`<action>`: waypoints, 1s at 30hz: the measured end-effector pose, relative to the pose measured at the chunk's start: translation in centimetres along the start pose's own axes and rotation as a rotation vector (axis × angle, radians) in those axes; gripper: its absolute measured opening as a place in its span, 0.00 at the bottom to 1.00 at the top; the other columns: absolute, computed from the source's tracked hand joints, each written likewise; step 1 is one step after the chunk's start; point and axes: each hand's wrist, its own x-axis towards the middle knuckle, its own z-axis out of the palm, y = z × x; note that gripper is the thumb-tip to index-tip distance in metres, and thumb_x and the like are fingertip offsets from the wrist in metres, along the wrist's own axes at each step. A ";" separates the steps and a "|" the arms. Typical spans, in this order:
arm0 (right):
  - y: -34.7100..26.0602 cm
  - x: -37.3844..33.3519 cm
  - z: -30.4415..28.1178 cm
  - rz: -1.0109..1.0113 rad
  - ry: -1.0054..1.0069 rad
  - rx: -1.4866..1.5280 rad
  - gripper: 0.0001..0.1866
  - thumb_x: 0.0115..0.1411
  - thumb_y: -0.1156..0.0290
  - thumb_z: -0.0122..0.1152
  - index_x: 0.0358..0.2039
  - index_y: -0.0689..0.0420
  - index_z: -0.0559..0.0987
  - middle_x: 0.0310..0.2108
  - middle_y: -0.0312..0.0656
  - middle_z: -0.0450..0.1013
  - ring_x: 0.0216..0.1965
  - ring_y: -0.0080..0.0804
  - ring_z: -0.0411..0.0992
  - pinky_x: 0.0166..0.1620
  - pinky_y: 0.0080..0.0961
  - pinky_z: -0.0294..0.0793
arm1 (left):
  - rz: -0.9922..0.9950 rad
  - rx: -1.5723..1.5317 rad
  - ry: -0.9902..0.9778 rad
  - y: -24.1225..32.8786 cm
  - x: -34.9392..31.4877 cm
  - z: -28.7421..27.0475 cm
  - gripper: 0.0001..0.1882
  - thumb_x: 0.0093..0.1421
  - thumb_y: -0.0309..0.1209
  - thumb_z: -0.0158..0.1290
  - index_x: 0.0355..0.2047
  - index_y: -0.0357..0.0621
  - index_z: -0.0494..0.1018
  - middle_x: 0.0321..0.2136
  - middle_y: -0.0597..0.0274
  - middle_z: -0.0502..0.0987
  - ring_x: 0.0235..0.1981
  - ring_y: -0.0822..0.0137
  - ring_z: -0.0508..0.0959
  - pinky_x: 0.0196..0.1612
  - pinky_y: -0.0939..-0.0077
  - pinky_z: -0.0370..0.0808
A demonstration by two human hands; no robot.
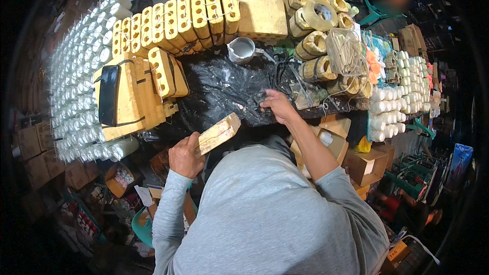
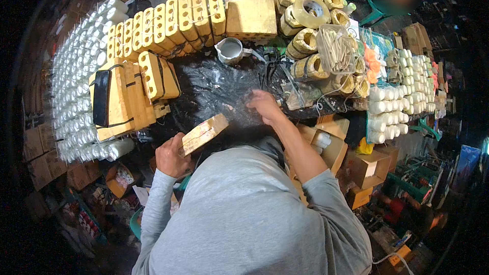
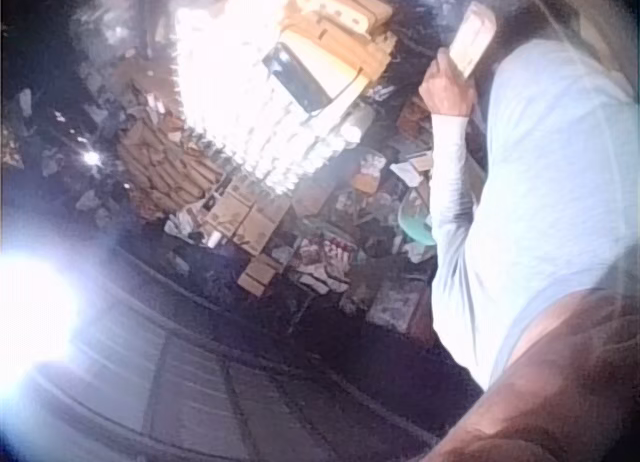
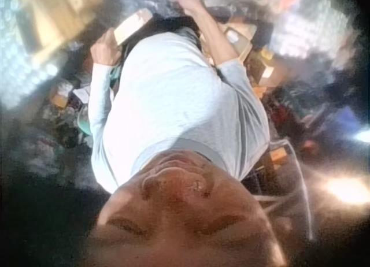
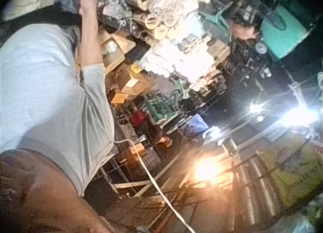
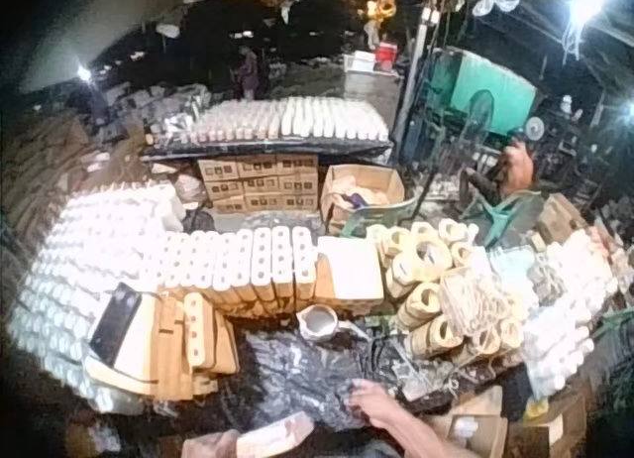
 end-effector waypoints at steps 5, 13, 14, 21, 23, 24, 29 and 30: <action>0.5 0.4 2.6 0.272 -0.123 0.504 0.09 0.65 0.82 0.57 0.44 0.57 0.73 0.37 0.49 0.79 0.31 0.39 0.77 0.37 0.39 0.82 | -0.029 -0.003 0.027 -1.0 -1.6 -0.7 0.29 0.41 0.26 0.68 0.48 0.44 0.75 0.35 0.50 0.82 0.36 0.45 0.84 0.39 0.53 0.81; 5.2 4.2 1.3 0.306 0.019 0.379 0.06 0.67 0.73 0.64 0.42 0.57 0.76 0.37 0.47 0.81 0.30 0.33 0.77 0.33 0.32 0.78 | -0.041 0.008 0.022 -1.9 -1.5 -0.4 0.31 0.41 0.26 0.68 0.50 0.46 0.74 0.36 0.50 0.83 0.36 0.45 0.84 0.38 0.54 0.81; 5.6 4.4 0.9 0.274 -0.032 0.385 0.07 0.67 0.72 0.66 0.42 0.57 0.77 0.37 0.46 0.81 0.29 0.33 0.77 0.33 0.31 0.78 | -0.034 0.013 0.015 -1.8 -1.1 -0.3 0.32 0.41 0.26 0.68 0.50 0.46 0.74 0.36 0.50 0.83 0.37 0.44 0.84 0.39 0.53 0.81; 6.3 4.8 0.1 0.264 -0.032 0.361 0.11 0.67 0.67 0.69 0.44 0.55 0.77 0.36 0.44 0.81 0.30 0.32 0.78 0.33 0.30 0.78 | 0.070 0.049 -0.081 0.3 4.0 1.0 0.35 0.41 0.26 0.68 0.53 0.47 0.73 0.36 0.48 0.83 0.38 0.44 0.84 0.39 0.52 0.81; 6.3 4.9 0.3 0.269 0.005 0.375 0.13 0.66 0.66 0.71 0.44 0.56 0.77 0.35 0.44 0.81 0.31 0.32 0.78 0.34 0.30 0.79 | 0.119 0.045 -0.076 1.0 5.8 1.9 0.36 0.41 0.27 0.68 0.54 0.47 0.73 0.36 0.48 0.83 0.38 0.44 0.84 0.39 0.51 0.81; 6.2 5.0 0.4 0.225 -0.003 0.378 0.13 0.66 0.66 0.71 0.45 0.56 0.77 0.35 0.44 0.80 0.31 0.32 0.78 0.34 0.30 0.79 | 0.121 0.047 -0.080 1.4 6.5 2.3 0.35 0.41 0.27 0.68 0.54 0.47 0.73 0.36 0.49 0.83 0.38 0.44 0.84 0.39 0.51 0.81; 5.1 4.1 0.5 0.250 0.119 0.379 0.13 0.66 0.66 0.71 0.47 0.58 0.82 0.38 0.41 0.82 0.37 0.30 0.78 0.42 0.32 0.78 | 0.106 0.098 -0.157 1.9 9.3 3.8 0.30 0.44 0.27 0.66 0.50 0.47 0.74 0.37 0.49 0.83 0.39 0.44 0.84 0.41 0.50 0.82; 4.6 3.8 0.4 0.245 0.103 0.377 0.12 0.67 0.66 0.70 0.46 0.57 0.82 0.37 0.40 0.82 0.37 0.29 0.78 0.42 0.31 0.78 | 0.102 0.105 -0.166 1.8 9.8 4.0 0.28 0.45 0.27 0.66 0.49 0.46 0.74 0.37 0.49 0.83 0.40 0.44 0.84 0.41 0.50 0.81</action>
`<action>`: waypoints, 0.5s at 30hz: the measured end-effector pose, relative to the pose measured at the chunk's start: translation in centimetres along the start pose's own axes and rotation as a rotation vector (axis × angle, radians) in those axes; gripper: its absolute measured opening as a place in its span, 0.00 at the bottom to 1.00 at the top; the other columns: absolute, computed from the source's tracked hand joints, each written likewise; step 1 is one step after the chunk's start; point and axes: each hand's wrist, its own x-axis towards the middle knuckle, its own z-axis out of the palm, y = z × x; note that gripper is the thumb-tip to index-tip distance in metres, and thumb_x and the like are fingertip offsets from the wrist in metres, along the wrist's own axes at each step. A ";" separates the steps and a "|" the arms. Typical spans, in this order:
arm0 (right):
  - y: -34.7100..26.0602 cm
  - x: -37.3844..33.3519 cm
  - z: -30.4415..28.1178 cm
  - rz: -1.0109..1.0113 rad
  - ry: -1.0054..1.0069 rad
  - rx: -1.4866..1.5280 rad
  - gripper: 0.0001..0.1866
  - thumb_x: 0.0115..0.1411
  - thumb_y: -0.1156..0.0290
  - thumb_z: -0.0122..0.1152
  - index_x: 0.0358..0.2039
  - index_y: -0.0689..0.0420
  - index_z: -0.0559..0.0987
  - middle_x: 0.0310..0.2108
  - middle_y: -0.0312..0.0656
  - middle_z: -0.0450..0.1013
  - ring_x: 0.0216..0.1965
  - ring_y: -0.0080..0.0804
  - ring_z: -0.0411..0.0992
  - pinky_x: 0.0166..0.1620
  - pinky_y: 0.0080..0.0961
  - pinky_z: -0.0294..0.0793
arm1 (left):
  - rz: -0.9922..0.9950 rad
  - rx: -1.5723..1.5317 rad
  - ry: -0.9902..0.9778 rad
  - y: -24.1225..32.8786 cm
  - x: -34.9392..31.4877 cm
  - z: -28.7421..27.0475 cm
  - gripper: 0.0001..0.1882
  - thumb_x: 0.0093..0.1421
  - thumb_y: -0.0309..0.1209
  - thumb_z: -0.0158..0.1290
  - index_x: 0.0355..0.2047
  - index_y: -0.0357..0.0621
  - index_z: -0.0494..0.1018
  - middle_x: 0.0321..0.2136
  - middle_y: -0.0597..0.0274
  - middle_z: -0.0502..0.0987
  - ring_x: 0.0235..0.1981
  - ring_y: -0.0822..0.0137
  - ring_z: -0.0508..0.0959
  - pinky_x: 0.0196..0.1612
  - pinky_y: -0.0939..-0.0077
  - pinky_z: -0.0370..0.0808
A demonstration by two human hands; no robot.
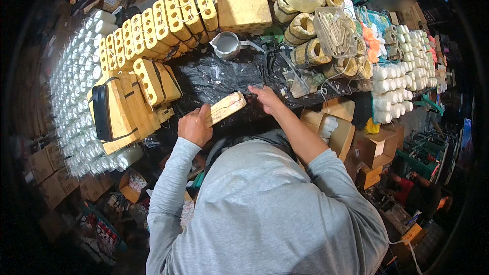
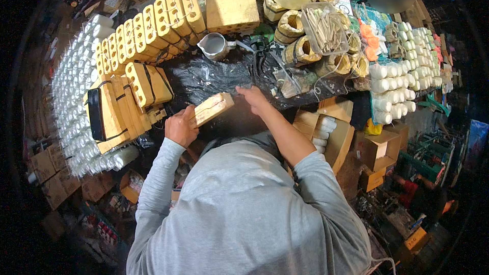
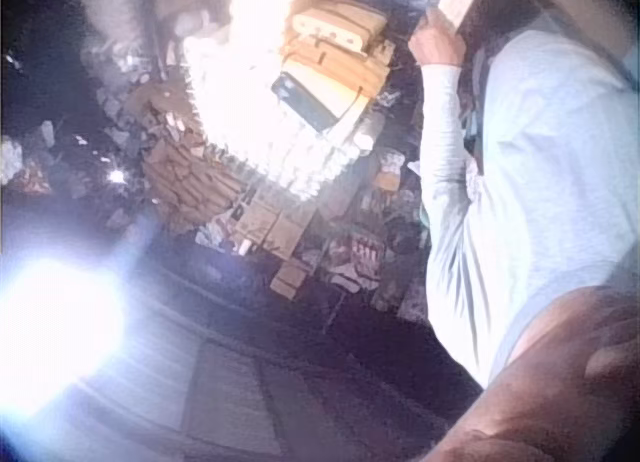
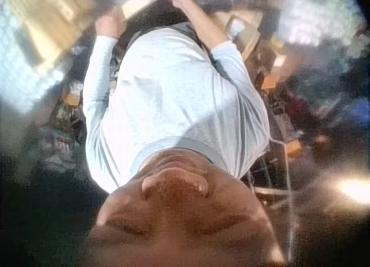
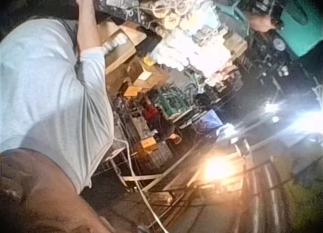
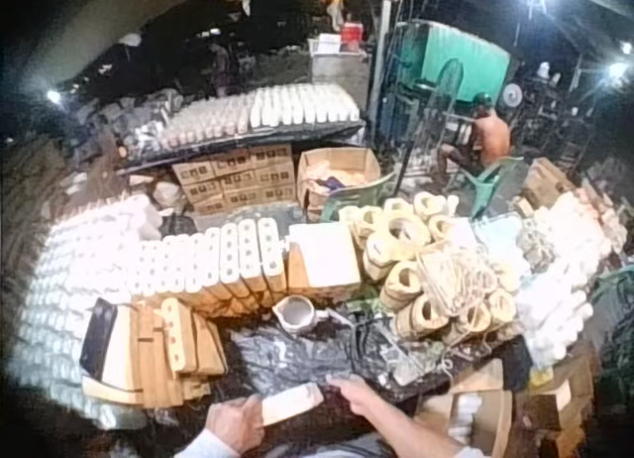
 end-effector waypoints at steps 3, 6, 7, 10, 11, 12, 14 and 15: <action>-1.3 -1.4 0.3 -0.054 -0.016 0.032 0.09 0.67 0.66 0.71 0.40 0.57 0.80 0.32 0.37 0.79 0.33 0.26 0.76 0.38 0.28 0.76 | 0.019 0.041 -0.061 -0.1 0.8 0.6 0.30 0.45 0.27 0.66 0.51 0.47 0.72 0.38 0.49 0.83 0.40 0.44 0.85 0.41 0.50 0.82; -2.4 -2.8 0.8 -0.203 -0.079 -0.160 0.10 0.66 0.68 0.72 0.37 0.57 0.78 0.28 0.36 0.77 0.28 0.24 0.73 0.34 0.27 0.74 | 0.050 0.075 -0.067 0.0 0.5 1.2 0.31 0.45 0.27 0.66 0.51 0.47 0.70 0.39 0.49 0.81 0.41 0.44 0.84 0.40 0.49 0.82; -2.5 -3.3 1.3 -0.260 -0.088 -0.215 0.12 0.65 0.68 0.73 0.37 0.59 0.77 0.26 0.36 0.75 0.24 0.23 0.71 0.30 0.27 0.72 | 0.049 0.086 -0.101 0.1 0.4 1.4 0.30 0.45 0.27 0.66 0.50 0.46 0.69 0.40 0.49 0.80 0.41 0.44 0.84 0.40 0.49 0.82; -3.1 -5.2 2.7 -0.303 -0.013 -0.300 0.12 0.65 0.67 0.73 0.37 0.59 0.77 0.24 0.36 0.74 0.23 0.23 0.70 0.27 0.26 0.71 | 0.033 0.126 -0.072 0.2 0.4 1.5 0.27 0.46 0.26 0.66 0.46 0.46 0.68 0.41 0.49 0.79 0.42 0.44 0.84 0.40 0.48 0.82; -3.4 -6.0 3.1 -0.308 -0.004 -0.309 0.13 0.64 0.66 0.74 0.38 0.58 0.78 0.24 0.36 0.74 0.24 0.22 0.71 0.27 0.25 0.70 | 0.029 0.104 -0.069 0.2 0.4 1.5 0.25 0.46 0.26 0.66 0.43 0.46 0.67 0.40 0.50 0.79 0.42 0.44 0.83 0.40 0.49 0.82; -3.7 -7.0 3.5 -0.312 0.004 -0.321 0.13 0.64 0.66 0.74 0.38 0.58 0.78 0.24 0.37 0.74 0.24 0.21 0.71 0.27 0.25 0.70 | 0.026 0.102 -0.101 0.3 0.5 1.4 0.25 0.46 0.25 0.66 0.43 0.46 0.67 0.40 0.50 0.79 0.42 0.44 0.83 0.40 0.49 0.82; -4.5 -8.8 4.5 -0.291 0.053 -0.445 0.14 0.63 0.64 0.75 0.39 0.58 0.79 0.23 0.39 0.75 0.24 0.23 0.72 0.27 0.26 0.71 | 0.035 0.086 -0.100 0.3 0.2 1.3 0.25 0.46 0.25 0.65 0.44 0.46 0.67 0.41 0.50 0.79 0.42 0.44 0.83 0.40 0.49 0.82; -5.0 -9.9 4.9 -0.267 0.097 -0.554 0.14 0.62 0.64 0.75 0.39 0.59 0.79 0.23 0.41 0.76 0.24 0.25 0.73 0.28 0.28 0.72 | 0.039 0.076 -0.086 0.3 0.1 1.2 0.25 0.46 0.25 0.66 0.44 0.47 0.67 0.41 0.50 0.78 0.41 0.44 0.83 0.40 0.50 0.82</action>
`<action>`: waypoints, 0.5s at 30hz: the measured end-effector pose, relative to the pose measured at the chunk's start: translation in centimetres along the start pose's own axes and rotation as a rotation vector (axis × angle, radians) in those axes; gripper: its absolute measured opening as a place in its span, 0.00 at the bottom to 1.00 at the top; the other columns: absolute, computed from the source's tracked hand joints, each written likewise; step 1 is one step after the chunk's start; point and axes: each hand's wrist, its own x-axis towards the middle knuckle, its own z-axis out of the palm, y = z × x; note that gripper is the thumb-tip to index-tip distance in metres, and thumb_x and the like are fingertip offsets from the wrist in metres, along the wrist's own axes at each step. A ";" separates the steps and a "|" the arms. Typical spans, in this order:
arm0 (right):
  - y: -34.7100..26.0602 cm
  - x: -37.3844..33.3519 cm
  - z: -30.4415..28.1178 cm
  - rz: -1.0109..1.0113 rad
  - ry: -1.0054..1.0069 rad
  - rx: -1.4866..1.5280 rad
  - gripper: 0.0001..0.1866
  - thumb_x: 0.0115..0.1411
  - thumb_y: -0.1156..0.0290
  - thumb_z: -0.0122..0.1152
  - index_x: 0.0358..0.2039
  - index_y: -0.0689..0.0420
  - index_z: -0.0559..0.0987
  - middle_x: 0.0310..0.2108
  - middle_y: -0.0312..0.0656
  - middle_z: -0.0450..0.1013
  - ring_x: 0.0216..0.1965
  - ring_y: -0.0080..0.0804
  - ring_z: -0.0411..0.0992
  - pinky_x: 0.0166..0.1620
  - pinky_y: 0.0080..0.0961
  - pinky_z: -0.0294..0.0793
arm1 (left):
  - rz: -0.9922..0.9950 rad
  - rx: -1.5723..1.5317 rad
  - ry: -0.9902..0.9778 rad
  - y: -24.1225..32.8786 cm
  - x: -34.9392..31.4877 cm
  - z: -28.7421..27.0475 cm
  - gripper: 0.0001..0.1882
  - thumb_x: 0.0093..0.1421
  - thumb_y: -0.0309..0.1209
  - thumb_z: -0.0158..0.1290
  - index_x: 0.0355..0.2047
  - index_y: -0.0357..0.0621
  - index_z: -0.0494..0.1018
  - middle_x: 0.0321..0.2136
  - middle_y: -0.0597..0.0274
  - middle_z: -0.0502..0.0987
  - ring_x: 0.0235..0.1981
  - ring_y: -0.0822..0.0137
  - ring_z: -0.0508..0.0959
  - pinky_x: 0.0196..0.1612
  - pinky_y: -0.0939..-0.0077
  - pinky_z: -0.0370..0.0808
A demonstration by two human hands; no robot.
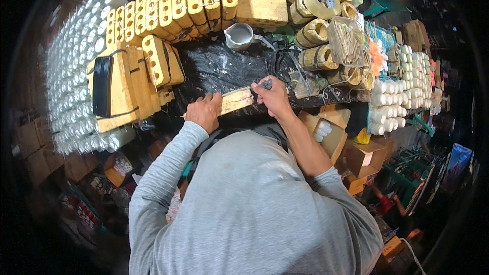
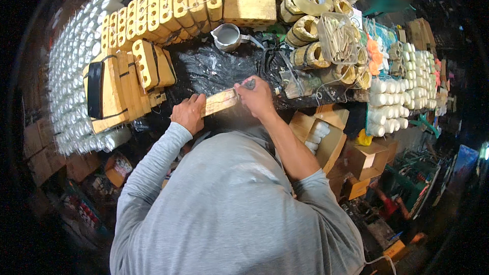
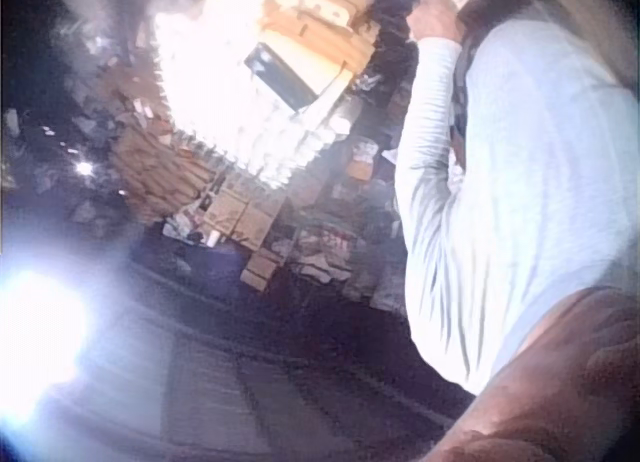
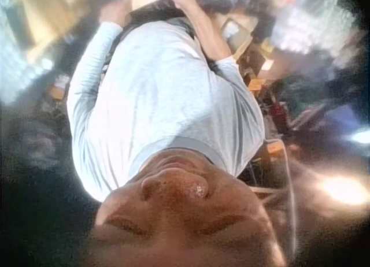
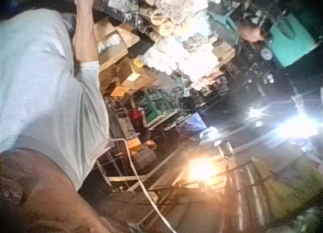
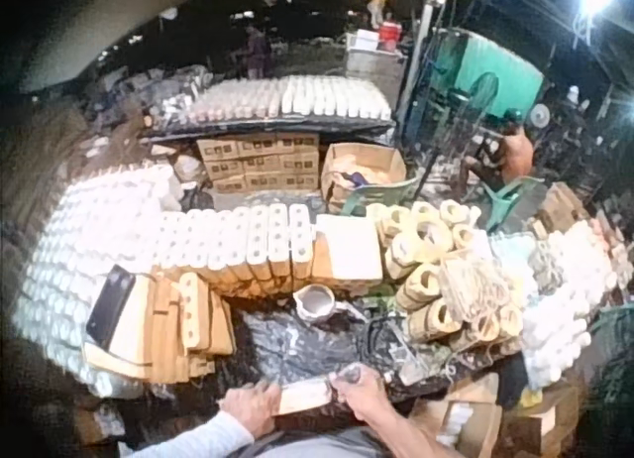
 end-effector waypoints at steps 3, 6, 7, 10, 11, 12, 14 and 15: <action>-2.5 -2.1 1.3 -0.218 0.079 -0.269 0.16 0.60 0.62 0.75 0.38 0.60 0.81 0.23 0.48 0.78 0.24 0.36 0.77 0.30 0.36 0.75 | 0.005 -0.015 0.037 0.0 -0.2 0.0 0.26 0.46 0.25 0.66 0.44 0.47 0.67 0.41 0.51 0.78 0.41 0.44 0.83 0.40 0.50 0.82; -3.8 -4.6 3.8 -0.460 0.148 -0.406 0.17 0.59 0.61 0.75 0.37 0.61 0.81 0.25 0.55 0.79 0.26 0.50 0.80 0.34 0.43 0.77 | 0.014 -0.004 0.037 0.1 -0.2 0.4 0.28 0.46 0.28 0.69 0.46 0.47 0.68 0.41 0.52 0.78 0.41 0.45 0.83 0.41 0.51 0.83; -4.1 -5.2 4.6 -0.493 0.180 -0.456 0.17 0.59 0.60 0.74 0.37 0.61 0.81 0.26 0.57 0.79 0.28 0.54 0.80 0.36 0.45 0.78 | 0.013 -0.016 0.037 0.1 -0.1 0.6 0.28 0.46 0.29 0.69 0.46 0.47 0.68 0.41 0.52 0.79 0.41 0.45 0.83 0.40 0.51 0.83; -4.1 -7.0 7.8 -0.565 0.045 -0.519 0.14 0.61 0.64 0.71 0.37 0.61 0.80 0.26 0.58 0.79 0.30 0.59 0.80 0.36 0.50 0.78 | 0.040 -0.080 0.111 0.1 0.1 1.1 0.24 0.51 0.28 0.67 0.45 0.51 0.67 0.40 0.52 0.80 0.40 0.45 0.84 0.38 0.51 0.83; -4.3 -7.2 8.5 -0.686 0.017 -0.489 0.13 0.61 0.64 0.71 0.36 0.61 0.80 0.26 0.58 0.79 0.29 0.59 0.80 0.35 0.52 0.77 | 0.042 -0.086 0.109 0.0 0.2 1.1 0.23 0.52 0.28 0.67 0.45 0.50 0.68 0.40 0.52 0.80 0.40 0.45 0.84 0.38 0.51 0.83; -4.5 -7.6 8.7 -0.655 0.015 -0.616 0.12 0.61 0.64 0.70 0.36 0.60 0.80 0.25 0.57 0.79 0.29 0.59 0.80 0.34 0.51 0.77 | 0.047 -0.096 0.103 -0.1 0.3 1.2 0.23 0.52 0.28 0.66 0.45 0.50 0.68 0.40 0.52 0.80 0.40 0.46 0.84 0.38 0.51 0.83; -5.6 -8.4 8.0 -0.617 0.024 -0.890 0.11 0.63 0.66 0.69 0.34 0.59 0.79 0.25 0.55 0.78 0.28 0.58 0.80 0.32 0.50 0.76 | 0.041 -0.052 0.101 -0.1 0.5 1.5 0.23 0.52 0.33 0.66 0.46 0.47 0.69 0.40 0.51 0.80 0.39 0.46 0.85 0.38 0.51 0.83; -6.1 -9.4 7.6 -0.723 0.108 -0.910 0.11 0.63 0.66 0.69 0.34 0.60 0.79 0.24 0.54 0.77 0.27 0.56 0.79 0.32 0.48 0.76 | 0.045 -0.039 0.090 0.0 0.2 1.8 0.23 0.52 0.33 0.66 0.45 0.47 0.68 0.40 0.50 0.81 0.39 0.46 0.85 0.38 0.51 0.84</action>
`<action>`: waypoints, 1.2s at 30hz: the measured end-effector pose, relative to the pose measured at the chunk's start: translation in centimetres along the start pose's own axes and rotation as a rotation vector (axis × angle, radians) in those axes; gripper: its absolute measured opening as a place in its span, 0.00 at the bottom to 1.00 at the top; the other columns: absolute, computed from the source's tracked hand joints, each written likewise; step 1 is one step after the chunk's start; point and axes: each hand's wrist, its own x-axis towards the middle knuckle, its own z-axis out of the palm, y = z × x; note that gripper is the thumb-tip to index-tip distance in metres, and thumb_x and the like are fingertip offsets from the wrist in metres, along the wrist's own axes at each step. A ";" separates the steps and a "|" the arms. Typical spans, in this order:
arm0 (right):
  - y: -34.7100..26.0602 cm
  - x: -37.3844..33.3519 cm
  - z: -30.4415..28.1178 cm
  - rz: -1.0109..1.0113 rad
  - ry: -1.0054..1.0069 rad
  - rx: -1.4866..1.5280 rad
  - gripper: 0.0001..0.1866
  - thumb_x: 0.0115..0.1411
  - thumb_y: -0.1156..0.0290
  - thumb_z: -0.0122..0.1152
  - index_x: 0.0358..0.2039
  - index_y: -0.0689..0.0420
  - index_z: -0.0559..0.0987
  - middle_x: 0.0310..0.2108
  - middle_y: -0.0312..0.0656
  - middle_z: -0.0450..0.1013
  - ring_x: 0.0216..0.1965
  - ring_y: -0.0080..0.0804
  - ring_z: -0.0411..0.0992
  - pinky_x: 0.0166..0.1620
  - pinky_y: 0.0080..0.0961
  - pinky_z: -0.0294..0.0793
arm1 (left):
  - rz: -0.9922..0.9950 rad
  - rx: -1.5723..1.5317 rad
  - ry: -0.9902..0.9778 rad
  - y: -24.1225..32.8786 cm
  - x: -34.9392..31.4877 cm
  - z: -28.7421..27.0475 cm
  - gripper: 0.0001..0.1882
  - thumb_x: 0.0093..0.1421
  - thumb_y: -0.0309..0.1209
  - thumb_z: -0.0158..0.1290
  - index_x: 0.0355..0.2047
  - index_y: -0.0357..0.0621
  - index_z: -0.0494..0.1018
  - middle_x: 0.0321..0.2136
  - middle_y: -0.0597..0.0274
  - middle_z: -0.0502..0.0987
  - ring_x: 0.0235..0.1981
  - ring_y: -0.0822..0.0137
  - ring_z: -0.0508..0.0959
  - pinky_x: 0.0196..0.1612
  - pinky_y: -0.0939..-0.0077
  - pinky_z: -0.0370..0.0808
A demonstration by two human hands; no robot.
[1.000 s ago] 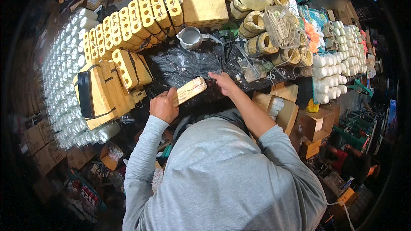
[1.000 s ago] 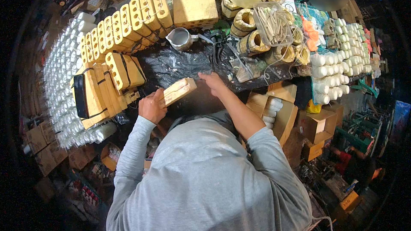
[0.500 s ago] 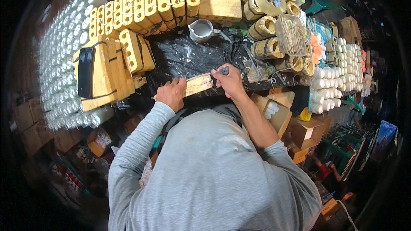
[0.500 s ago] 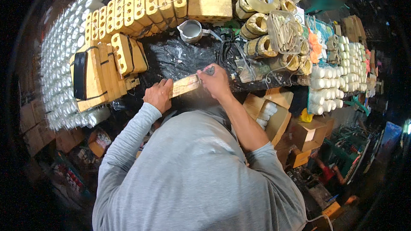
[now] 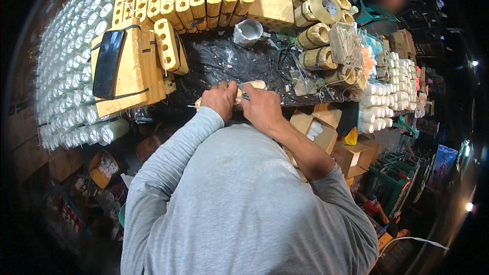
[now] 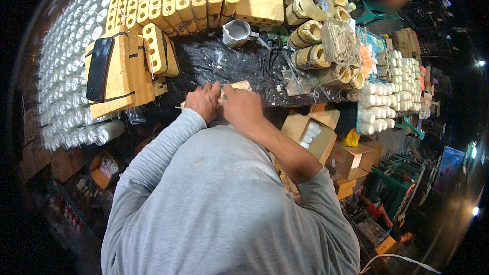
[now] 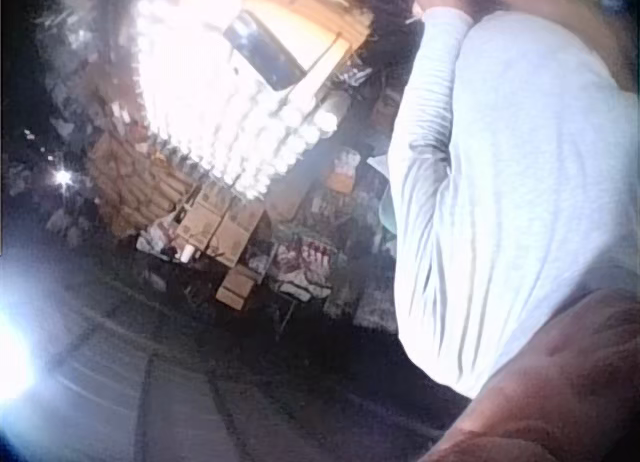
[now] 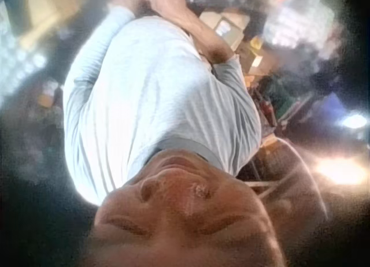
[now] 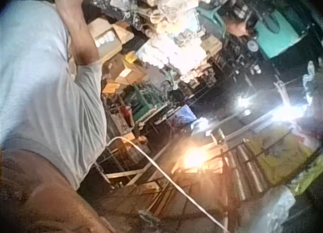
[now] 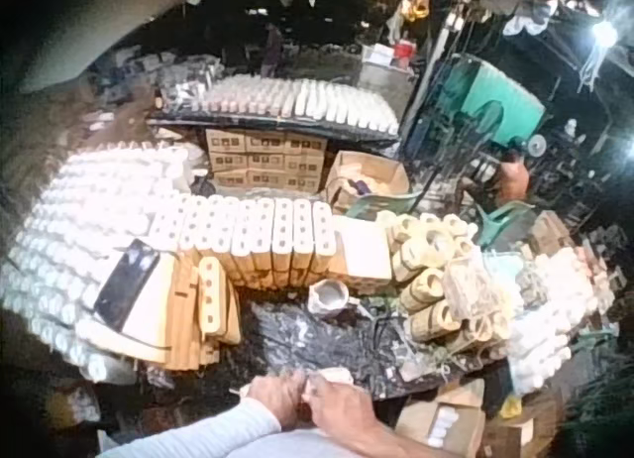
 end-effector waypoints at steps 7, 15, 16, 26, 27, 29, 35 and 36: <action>0.2 -0.6 -4.9 0.043 0.223 -0.076 0.20 0.66 0.53 0.66 0.40 0.59 0.79 0.28 0.54 0.78 0.31 0.56 0.79 0.34 0.50 0.77 | 0.035 0.050 0.048 0.1 -0.1 0.6 0.22 0.52 0.26 0.65 0.44 0.43 0.67 0.39 0.49 0.81 0.41 0.48 0.85 0.37 0.56 0.85; 2.1 -0.1 3.9 0.071 -0.111 -0.320 0.21 0.66 0.55 0.63 0.42 0.63 0.74 0.26 0.55 0.79 0.29 0.60 0.81 0.32 0.51 0.81 | 0.065 0.128 0.222 -2.6 -3.3 0.1 0.10 0.61 0.29 0.57 0.42 0.44 0.71 0.38 0.49 0.83 0.41 0.48 0.85 0.51 0.44 0.77; 2.3 0.1 4.0 0.049 -0.125 -0.303 0.19 0.66 0.58 0.62 0.42 0.63 0.74 0.25 0.55 0.79 0.28 0.60 0.81 0.31 0.51 0.81 | 0.086 0.070 0.227 -3.0 -3.4 0.3 0.12 0.58 0.29 0.59 0.42 0.44 0.71 0.36 0.49 0.83 0.39 0.49 0.85 0.49 0.46 0.78; -1.8 0.8 5.4 -0.120 -0.252 -0.296 0.12 0.66 0.66 0.55 0.40 0.64 0.73 0.23 0.56 0.79 0.25 0.57 0.81 0.27 0.51 0.79 | 0.009 -0.098 0.124 -3.1 -3.2 1.6 0.15 0.54 0.28 0.62 0.39 0.42 0.71 0.32 0.48 0.83 0.34 0.48 0.86 0.35 0.53 0.84; -2.0 0.9 5.1 -0.134 -0.264 -0.301 0.12 0.66 0.67 0.55 0.40 0.64 0.74 0.24 0.56 0.79 0.25 0.56 0.81 0.27 0.50 0.79 | 0.004 -0.104 0.136 -3.0 -3.2 1.6 0.15 0.54 0.28 0.62 0.39 0.42 0.71 0.32 0.48 0.83 0.33 0.48 0.86 0.35 0.53 0.84; -2.3 1.0 4.3 -0.126 -0.280 -0.287 0.13 0.67 0.65 0.55 0.41 0.63 0.74 0.25 0.56 0.80 0.26 0.56 0.81 0.28 0.50 0.79 | -0.010 -0.096 0.139 -3.0 -3.3 1.3 0.14 0.54 0.28 0.62 0.39 0.41 0.71 0.32 0.47 0.83 0.33 0.47 0.86 0.35 0.52 0.84; 0.8 -1.4 0.5 0.151 -0.047 -0.058 0.21 0.67 0.52 0.63 0.44 0.60 0.80 0.30 0.60 0.81 0.34 0.64 0.80 0.40 0.55 0.78 | -0.041 -0.081 0.106 -3.0 -3.3 0.0 0.19 0.50 0.27 0.65 0.41 0.42 0.72 0.35 0.49 0.83 0.38 0.48 0.86 0.40 0.53 0.83; 1.9 -2.2 0.6 0.229 -0.085 -0.079 0.21 0.66 0.52 0.63 0.43 0.60 0.80 0.30 0.59 0.81 0.35 0.64 0.80 0.41 0.55 0.78 | -0.010 -0.094 0.103 -3.1 -3.7 -0.2 0.20 0.50 0.28 0.66 0.43 0.42 0.72 0.37 0.49 0.82 0.41 0.49 0.85 0.43 0.52 0.82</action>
